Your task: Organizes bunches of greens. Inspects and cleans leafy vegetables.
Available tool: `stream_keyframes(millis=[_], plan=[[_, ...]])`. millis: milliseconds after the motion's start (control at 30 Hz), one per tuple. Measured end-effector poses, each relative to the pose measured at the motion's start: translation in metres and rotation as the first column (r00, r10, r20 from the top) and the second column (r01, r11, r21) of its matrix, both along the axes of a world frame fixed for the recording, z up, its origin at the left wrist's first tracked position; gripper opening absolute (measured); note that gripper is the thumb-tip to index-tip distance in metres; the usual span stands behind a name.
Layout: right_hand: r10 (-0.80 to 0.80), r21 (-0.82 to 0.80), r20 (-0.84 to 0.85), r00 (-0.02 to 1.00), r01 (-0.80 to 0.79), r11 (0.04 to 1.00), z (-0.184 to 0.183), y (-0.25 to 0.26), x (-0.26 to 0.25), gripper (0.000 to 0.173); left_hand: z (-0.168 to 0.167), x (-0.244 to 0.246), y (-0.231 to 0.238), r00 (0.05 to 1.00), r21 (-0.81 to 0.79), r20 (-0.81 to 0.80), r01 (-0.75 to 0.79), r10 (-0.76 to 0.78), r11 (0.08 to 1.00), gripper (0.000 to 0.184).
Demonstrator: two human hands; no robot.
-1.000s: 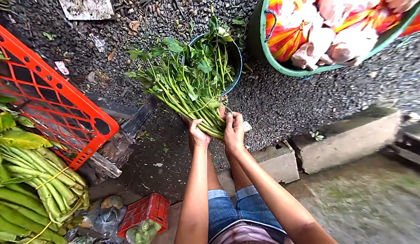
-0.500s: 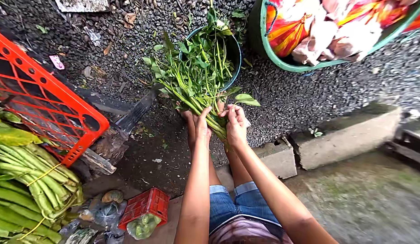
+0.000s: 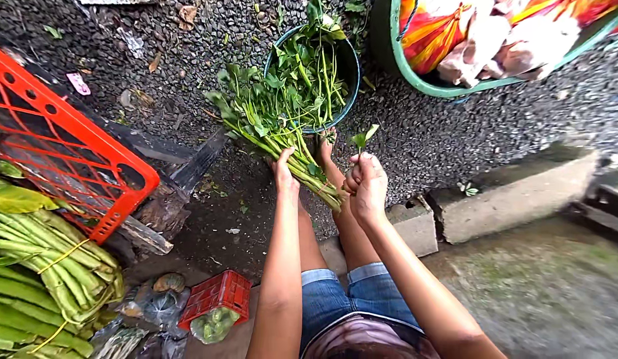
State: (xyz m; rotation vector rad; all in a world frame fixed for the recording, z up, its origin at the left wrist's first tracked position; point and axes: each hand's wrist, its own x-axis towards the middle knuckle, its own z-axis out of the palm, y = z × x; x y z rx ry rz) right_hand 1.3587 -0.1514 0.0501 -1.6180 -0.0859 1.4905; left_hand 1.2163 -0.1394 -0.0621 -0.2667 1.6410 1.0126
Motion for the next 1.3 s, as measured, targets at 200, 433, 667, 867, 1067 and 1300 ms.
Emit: stream_keyframes(millis=[200, 433, 667, 867, 1067, 1300], plan=[[0.740, -0.199, 0.426, 0.520, -0.744, 0.638, -0.036, 0.059, 0.014, 0.064, 0.006, -0.015, -0.009, 0.997, 0.069, 0.001, 0.073, -0.073, 0.995, 0.056], [0.826, -0.125, 0.509, 0.242, -0.929, 0.349, -0.021, -0.018, -0.014, 0.016, 0.025, -0.023, -0.031, 0.996, 0.085, 0.010, 0.090, -0.091, 0.992, 0.052], [0.834, -0.244, 0.540, 0.109, -0.929, 0.280, 0.032, -0.046, -0.012, 0.022, 0.021, -0.043, -0.047, 1.000, 0.074, -0.006, 0.007, -0.006, 0.997, 0.037], [0.725, -0.188, 0.657, 0.207, -0.886, 0.423, 0.063, -0.012, 0.015, 0.018, 0.015, -0.072, -0.050, 0.997, 0.076, 0.017, 0.072, -0.074, 0.994, 0.037], [0.739, -0.247, 0.622, 0.258, -0.831, 0.498, -0.004, 0.058, 0.016, 0.065, 0.029, -0.076, -0.057, 0.989, 0.152, 0.054, 0.127, -0.136, 0.980, 0.033], [0.818, -0.224, 0.470, 0.332, -0.851, 0.474, -0.026, 0.014, -0.078, 0.039, 0.039, -0.059, -0.063, 0.978, 0.313, 0.145, 0.099, -0.151, 0.944, 0.029]])
